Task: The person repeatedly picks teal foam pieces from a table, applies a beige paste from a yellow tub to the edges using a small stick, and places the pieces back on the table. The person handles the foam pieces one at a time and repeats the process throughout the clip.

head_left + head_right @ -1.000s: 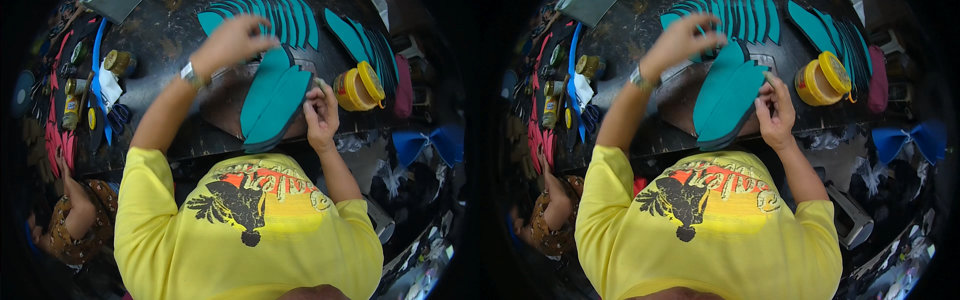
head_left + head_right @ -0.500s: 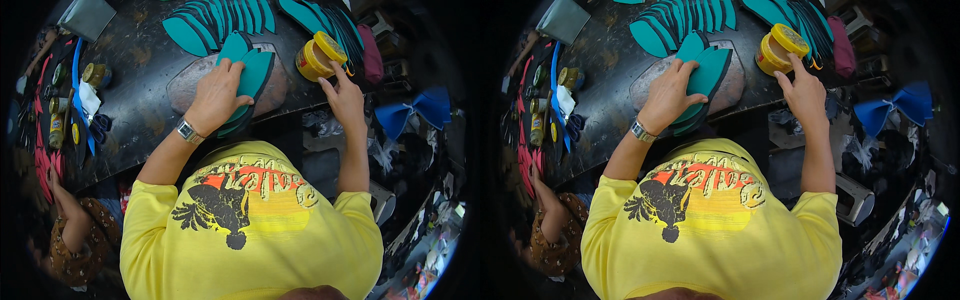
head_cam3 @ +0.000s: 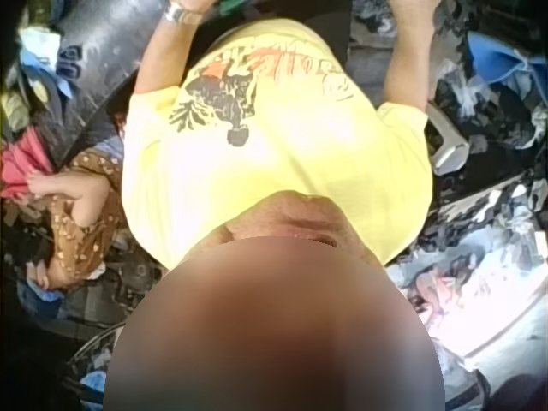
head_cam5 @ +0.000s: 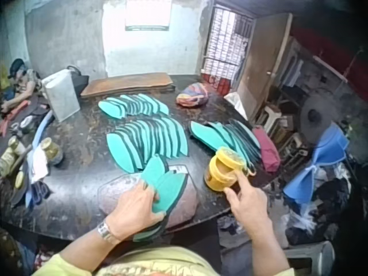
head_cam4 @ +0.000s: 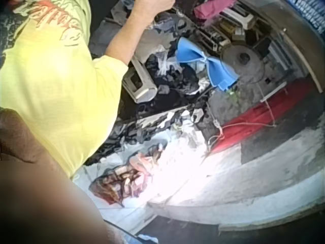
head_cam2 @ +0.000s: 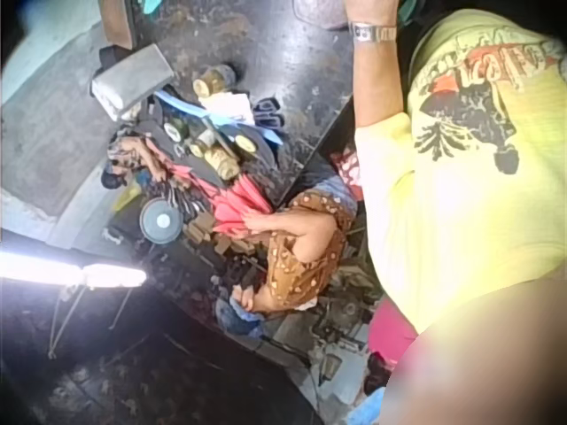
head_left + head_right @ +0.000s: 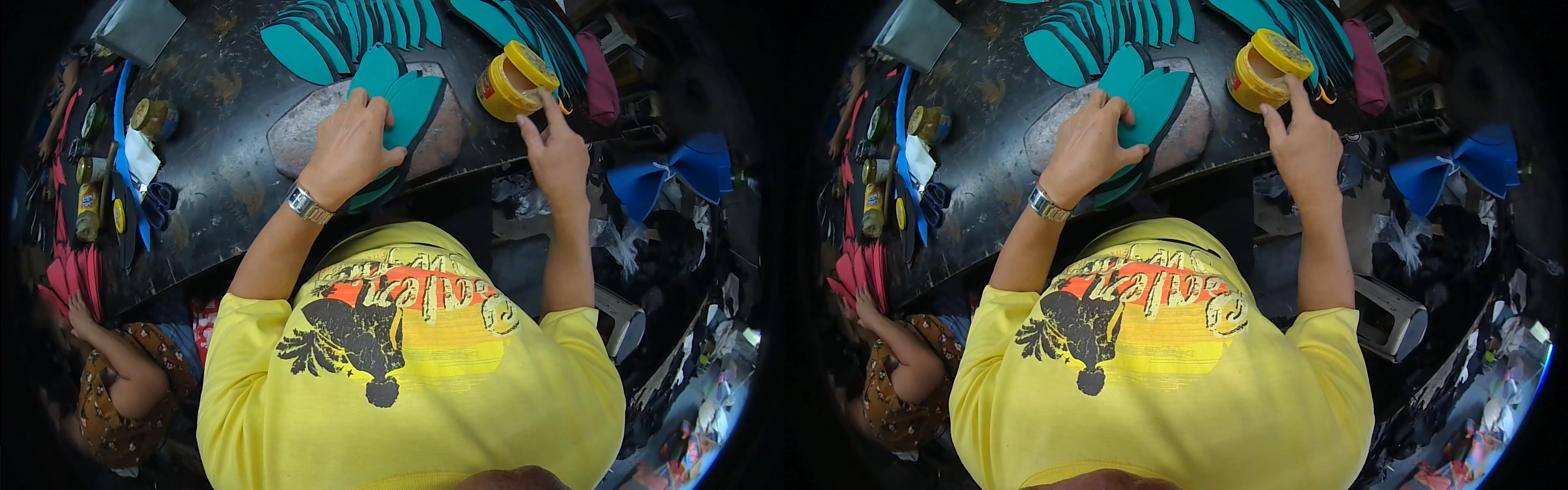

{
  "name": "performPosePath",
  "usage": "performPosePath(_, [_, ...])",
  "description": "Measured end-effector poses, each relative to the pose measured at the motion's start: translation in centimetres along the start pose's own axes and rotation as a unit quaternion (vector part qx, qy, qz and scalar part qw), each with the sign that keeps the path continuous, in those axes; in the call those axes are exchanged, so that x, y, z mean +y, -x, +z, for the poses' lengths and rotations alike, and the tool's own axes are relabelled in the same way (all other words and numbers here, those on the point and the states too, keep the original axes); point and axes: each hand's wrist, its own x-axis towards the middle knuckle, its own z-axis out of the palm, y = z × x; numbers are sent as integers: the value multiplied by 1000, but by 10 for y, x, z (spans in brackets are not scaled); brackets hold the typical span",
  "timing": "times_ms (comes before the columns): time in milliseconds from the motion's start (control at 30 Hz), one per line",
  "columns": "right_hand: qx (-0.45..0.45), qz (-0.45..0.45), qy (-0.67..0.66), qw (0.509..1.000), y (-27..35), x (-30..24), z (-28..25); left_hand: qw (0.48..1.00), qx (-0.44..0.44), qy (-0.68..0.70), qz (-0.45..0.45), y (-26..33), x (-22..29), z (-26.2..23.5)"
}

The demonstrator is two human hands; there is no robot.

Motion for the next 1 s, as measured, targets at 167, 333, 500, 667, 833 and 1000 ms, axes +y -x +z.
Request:
performPosePath(167, [-40, -54, 55, 996, 21, -2, 2, 998, 48, 27, -11, 4, 2, 1])
performPosePath(333, [-96, -91, -88, 987, 31, -13, -23, 994, 58, 87, -25, 1, -4, -1])
performPosePath(500, [41, -165, -456, 874, 46, -46, -7, 867, 84, 488, -47, -3, -5, -2])
performPosePath(667, [-67, -160, -586, 792, 56, -79, 39, 657, 88, 747, -57, 5, 18, 14])
performPosePath(833, [-121, -128, -644, 744, 51, -70, 40, 686, -10, 724, -66, 21, 12, 10])
performPosePath(1000, [-120, -161, -605, 770, 43, -56, 41, 646, -90, 753, -83, 27, 5, 5])
